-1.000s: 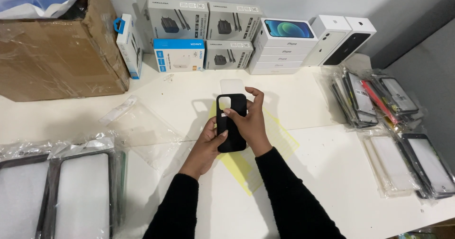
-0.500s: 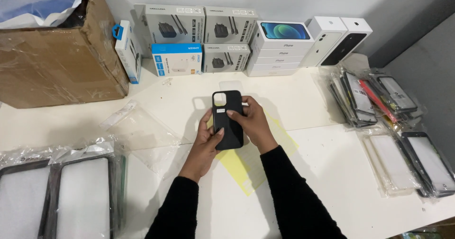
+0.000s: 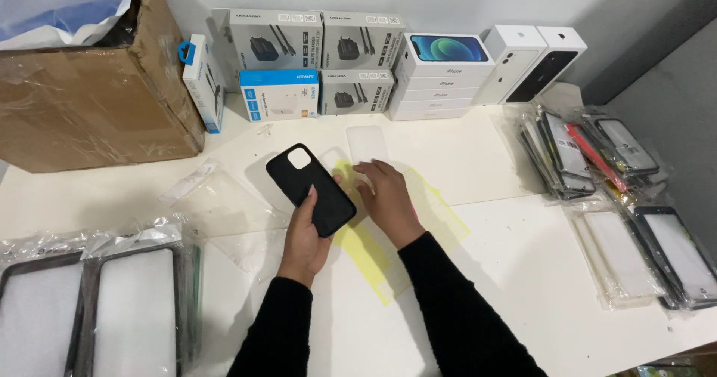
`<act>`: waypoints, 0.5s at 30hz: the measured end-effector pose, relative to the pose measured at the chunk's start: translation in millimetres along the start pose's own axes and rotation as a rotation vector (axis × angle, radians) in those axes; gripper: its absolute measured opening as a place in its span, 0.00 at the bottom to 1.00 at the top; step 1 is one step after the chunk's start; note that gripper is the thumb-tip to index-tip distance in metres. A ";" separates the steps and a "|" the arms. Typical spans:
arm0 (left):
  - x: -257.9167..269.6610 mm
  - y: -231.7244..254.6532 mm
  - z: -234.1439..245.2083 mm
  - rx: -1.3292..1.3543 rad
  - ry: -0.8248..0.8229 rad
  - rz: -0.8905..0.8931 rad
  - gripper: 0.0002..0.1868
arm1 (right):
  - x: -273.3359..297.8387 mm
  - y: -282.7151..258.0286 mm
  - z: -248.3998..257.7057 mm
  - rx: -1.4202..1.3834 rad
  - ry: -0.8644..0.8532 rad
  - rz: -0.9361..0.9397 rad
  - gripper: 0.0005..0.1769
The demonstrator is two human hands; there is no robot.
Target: Packaging phone cases into plastic sleeves and writing notes on a notepad for inventory or shipping.
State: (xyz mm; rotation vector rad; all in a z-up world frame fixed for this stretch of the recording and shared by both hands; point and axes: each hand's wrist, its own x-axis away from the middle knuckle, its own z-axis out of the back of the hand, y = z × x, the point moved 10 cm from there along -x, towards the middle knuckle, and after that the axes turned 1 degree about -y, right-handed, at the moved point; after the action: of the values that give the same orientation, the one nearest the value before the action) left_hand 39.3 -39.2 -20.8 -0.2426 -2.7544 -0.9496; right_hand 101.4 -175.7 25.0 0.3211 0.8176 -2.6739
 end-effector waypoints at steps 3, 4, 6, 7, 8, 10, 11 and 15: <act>1.1 -2.9 0.6 0.026 0.000 0.019 0.27 | 1.4 9.0 -14.2 0.184 -0.121 0.026 0.26; 1.9 -2.3 -0.3 0.026 0.002 0.020 0.27 | -0.3 11.8 -13.8 0.184 -0.123 0.026 0.26; 3.7 -3.0 -3.4 0.037 -0.012 0.034 0.32 | -2.4 28.5 -18.1 0.227 -0.189 -0.074 0.27; 2.6 -3.1 -2.9 0.035 -0.011 0.032 0.32 | -2.3 32.5 -19.4 0.225 -0.188 -0.073 0.27; 1.5 -3.1 -3.3 0.044 -0.019 0.029 0.33 | -1.7 40.6 -20.6 0.241 -0.192 -0.112 0.25; 2.9 -3.4 -4.1 0.054 -0.024 0.029 0.34 | 0.8 51.6 -24.9 0.256 -0.200 -0.153 0.23; 3.5 -4.0 -5.6 0.048 -0.021 0.045 0.35 | -0.3 53.0 -26.2 0.283 -0.190 -0.138 0.22; 3.7 -4.5 -8.9 0.033 -0.021 0.063 0.37 | 2.0 33.2 -10.1 0.372 -0.099 -0.077 0.10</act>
State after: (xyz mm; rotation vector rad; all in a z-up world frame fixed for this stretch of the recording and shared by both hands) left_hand 36.1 -47.9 -15.7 -0.3330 -2.7615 -0.8894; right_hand 113.0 -196.3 -0.4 0.2449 0.3056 -2.8801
